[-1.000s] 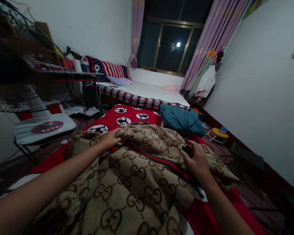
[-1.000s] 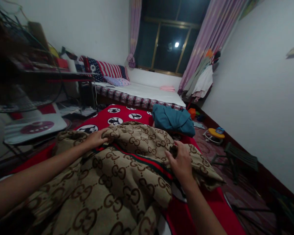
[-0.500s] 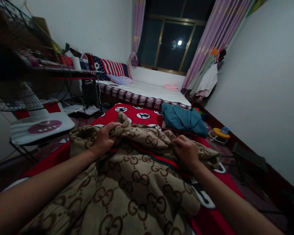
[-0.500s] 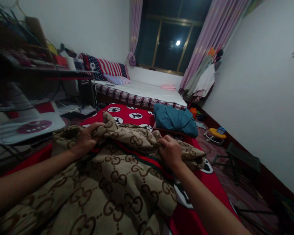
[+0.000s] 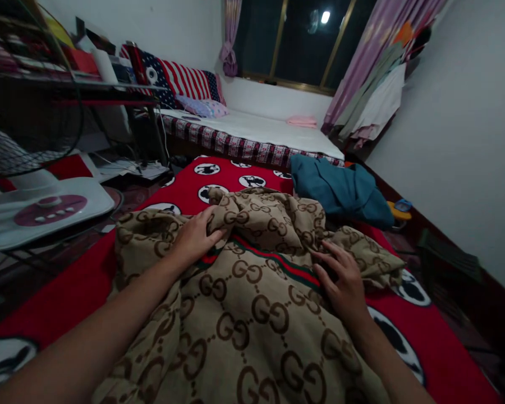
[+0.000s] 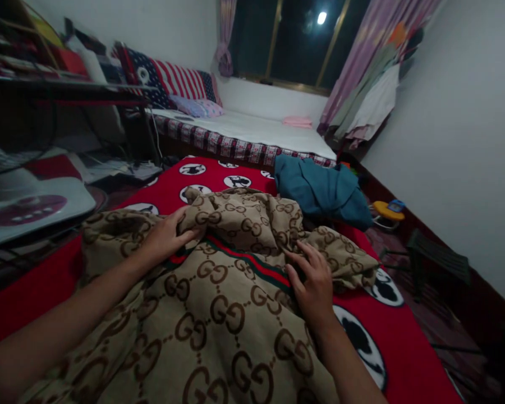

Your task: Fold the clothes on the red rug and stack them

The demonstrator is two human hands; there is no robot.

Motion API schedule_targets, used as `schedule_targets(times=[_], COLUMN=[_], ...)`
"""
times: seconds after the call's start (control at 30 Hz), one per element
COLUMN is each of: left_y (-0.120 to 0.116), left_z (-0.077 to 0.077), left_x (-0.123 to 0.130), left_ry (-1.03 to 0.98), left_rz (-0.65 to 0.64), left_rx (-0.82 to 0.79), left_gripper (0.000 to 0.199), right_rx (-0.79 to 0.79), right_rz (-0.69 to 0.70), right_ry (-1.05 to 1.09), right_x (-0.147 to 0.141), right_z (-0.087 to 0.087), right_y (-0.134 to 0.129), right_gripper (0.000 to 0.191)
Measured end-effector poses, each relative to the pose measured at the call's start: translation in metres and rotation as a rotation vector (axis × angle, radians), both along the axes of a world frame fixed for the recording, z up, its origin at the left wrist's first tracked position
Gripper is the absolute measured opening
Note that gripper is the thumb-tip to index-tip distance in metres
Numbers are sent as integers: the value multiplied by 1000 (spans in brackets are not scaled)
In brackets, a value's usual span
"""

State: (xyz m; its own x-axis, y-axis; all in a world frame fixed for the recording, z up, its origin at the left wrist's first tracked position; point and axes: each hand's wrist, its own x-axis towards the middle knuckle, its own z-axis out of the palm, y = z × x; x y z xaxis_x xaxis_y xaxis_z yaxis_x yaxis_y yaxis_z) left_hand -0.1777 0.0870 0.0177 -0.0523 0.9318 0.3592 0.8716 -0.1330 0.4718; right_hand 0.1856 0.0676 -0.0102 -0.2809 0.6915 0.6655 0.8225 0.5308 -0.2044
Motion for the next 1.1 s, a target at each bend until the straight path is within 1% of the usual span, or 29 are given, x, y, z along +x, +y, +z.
schedule_targets(times=[0.13,0.23,0.4,0.53,0.63,0.73,0.77,0.83,0.9,0.93,0.97,1.03,1.07,1.1], left_y=[-7,-12,-20,-22,-21,-18,-16,-15,-17,-20,-24,-33,-36,-37], left_z=[6,7,2,-1,-1,0,0,1,0,0,-1,1,3,7], left_x=[0,2,0,-1,-1,-1,-1,0,4,6,8,10,10,9], left_ry=[54,68,19,-21,-46,-73,-76,-72,-69,-71,-72,-57,-44,-36], left_rz=[41,66,99,67,37,39,42,30,-12,-39,-68,-143,-183,-218], left_rx=[-12,-31,-33,6,13,43,63,119,197,244,294,383,420,451], left_gripper=[56,53,53,52,52,51,51,49,46,43,39,33,31,29], right_rx=[-30,-62,-119,-99,-62,-58,-83,-184,-319,-384,-440,-483,-462,-413], right_rz=[33,35,26,26,-31,-158,-219,-331,-377,-363,-336,-252,-203,-158], right_ry=[22,31,44,80,140,124,94,11,-104,-180,-268,-432,-494,-529], right_x=[2,0,-2,-3,-5,-12,-15,-25,-38,-45,-51,-63,-68,-71], right_z=[7,9,14,12,9,11,15,26,38,43,48,56,60,66], right_y=[-2,-6,-9,-8,-7,6,14,35,55,63,68,72,71,70], right_gripper=[19,18,18,22,38,64,74,92,104,104,97,67,51,39])
